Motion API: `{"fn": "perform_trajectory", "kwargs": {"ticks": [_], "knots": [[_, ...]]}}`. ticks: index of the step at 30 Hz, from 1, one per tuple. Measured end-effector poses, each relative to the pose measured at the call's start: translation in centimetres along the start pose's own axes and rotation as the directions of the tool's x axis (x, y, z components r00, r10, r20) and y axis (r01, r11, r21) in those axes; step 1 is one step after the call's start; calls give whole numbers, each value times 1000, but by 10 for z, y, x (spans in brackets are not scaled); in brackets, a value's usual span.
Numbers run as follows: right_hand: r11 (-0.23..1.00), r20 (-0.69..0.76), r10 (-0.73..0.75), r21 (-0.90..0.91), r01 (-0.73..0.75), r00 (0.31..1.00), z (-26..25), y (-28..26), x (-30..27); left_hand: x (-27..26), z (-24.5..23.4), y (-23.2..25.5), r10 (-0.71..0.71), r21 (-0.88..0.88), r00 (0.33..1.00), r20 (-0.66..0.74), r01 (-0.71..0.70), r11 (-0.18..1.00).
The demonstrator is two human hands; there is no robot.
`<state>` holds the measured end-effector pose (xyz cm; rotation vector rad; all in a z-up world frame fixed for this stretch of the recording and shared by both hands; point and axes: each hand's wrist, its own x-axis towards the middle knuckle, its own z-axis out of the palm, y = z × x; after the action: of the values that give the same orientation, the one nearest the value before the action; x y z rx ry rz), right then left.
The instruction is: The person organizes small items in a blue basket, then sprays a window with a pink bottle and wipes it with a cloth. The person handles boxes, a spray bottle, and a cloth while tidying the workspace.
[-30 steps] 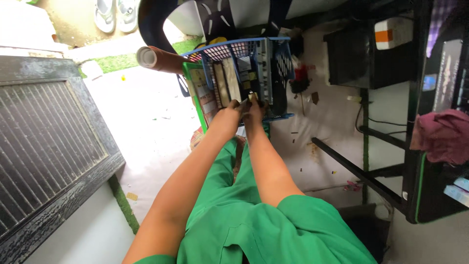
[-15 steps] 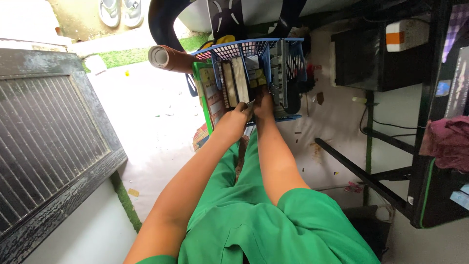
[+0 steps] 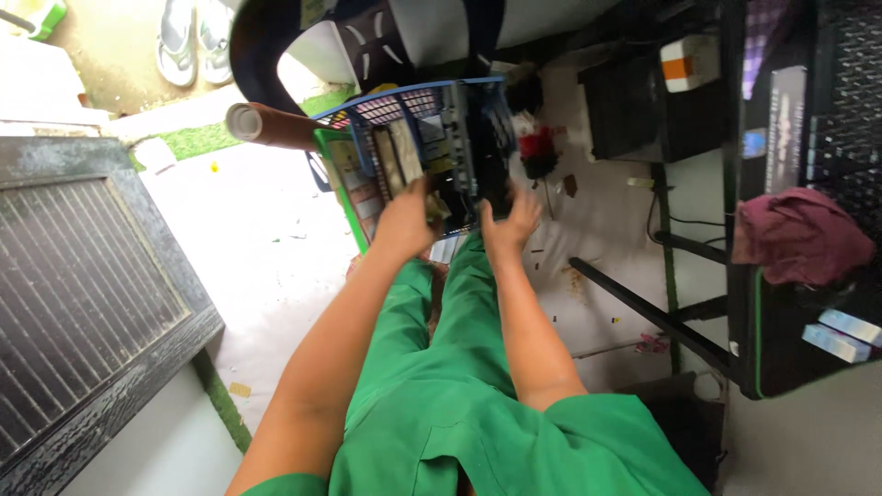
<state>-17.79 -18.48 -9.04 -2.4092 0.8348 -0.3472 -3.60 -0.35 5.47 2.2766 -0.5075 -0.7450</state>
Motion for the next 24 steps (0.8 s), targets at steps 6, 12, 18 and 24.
{"fn": "perform_trajectory", "kwargs": {"ticks": [6,12,18,24], "knots": [[996,239,-20,91,-2,971,8,7,56,11,6,19,83,-59,997,4,-83,995],[980,216,73,163,-110,974,5,10,46,14,29,20,117,-57,993,16,-116,992],[950,105,5,311,-38,994,-33,6,15,24,36,39,144,-44,989,43,-143,989],[948,77,-24,318,-2,997,-75,0,3,41,33,66,121,36,982,146,-127,991]]}}
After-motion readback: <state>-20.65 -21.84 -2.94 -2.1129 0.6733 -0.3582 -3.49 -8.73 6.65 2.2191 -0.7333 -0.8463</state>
